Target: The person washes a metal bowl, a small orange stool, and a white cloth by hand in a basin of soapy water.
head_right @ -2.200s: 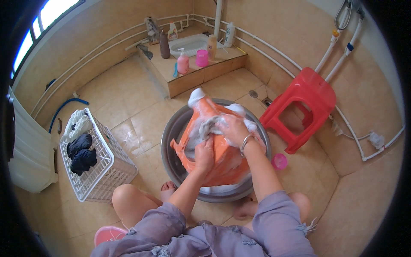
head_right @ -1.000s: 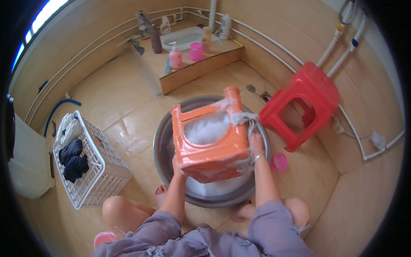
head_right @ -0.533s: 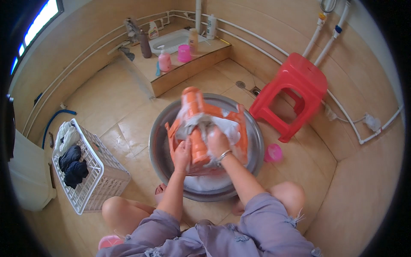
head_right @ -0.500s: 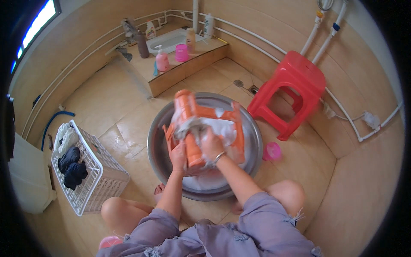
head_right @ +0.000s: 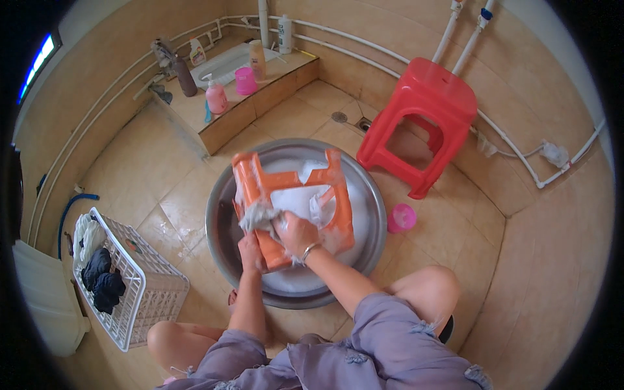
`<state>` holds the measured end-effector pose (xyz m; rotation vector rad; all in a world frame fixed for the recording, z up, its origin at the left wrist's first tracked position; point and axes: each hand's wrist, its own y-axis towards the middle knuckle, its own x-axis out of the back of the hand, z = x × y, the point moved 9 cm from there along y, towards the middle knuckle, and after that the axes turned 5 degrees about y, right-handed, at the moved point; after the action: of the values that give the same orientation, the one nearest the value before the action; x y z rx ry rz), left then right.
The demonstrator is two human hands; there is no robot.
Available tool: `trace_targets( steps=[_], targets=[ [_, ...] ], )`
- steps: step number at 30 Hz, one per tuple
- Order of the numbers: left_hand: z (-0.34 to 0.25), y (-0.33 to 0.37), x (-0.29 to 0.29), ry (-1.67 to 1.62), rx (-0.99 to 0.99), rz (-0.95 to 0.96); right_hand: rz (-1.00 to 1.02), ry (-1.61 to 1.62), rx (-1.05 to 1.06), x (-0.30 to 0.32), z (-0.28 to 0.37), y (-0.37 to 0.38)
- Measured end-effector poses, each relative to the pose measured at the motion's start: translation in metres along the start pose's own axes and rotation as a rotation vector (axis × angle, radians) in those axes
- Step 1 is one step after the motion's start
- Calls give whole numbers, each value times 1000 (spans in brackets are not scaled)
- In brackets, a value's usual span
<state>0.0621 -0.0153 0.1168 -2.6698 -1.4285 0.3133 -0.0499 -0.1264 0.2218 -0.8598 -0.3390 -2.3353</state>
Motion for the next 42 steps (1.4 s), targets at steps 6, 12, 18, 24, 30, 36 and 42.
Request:
trace_targets(
  steps=[6,12,18,24,30,36,42],
  targets=[
    [-102,-10,-18,608,-482,-34,-238,520,145,58,-12,33],
    [-179,-29,12,529,-766,-181,-287,512,265,119,2,36],
    [-85,29,89,-111,-112,-205,-274,630,96,174,-28,55],
    [6,42,88,372,105,-126,-163,1492,-105,199,-18,54],
    [72,52,93,456,184,25,-292,1457,-39,241,-23,49],
    [77,14,65,577,367,145,-340,1415,-64,249,-39,47],
    [76,9,73,544,396,148,-295,1516,-83,225,-50,62]
  ],
)
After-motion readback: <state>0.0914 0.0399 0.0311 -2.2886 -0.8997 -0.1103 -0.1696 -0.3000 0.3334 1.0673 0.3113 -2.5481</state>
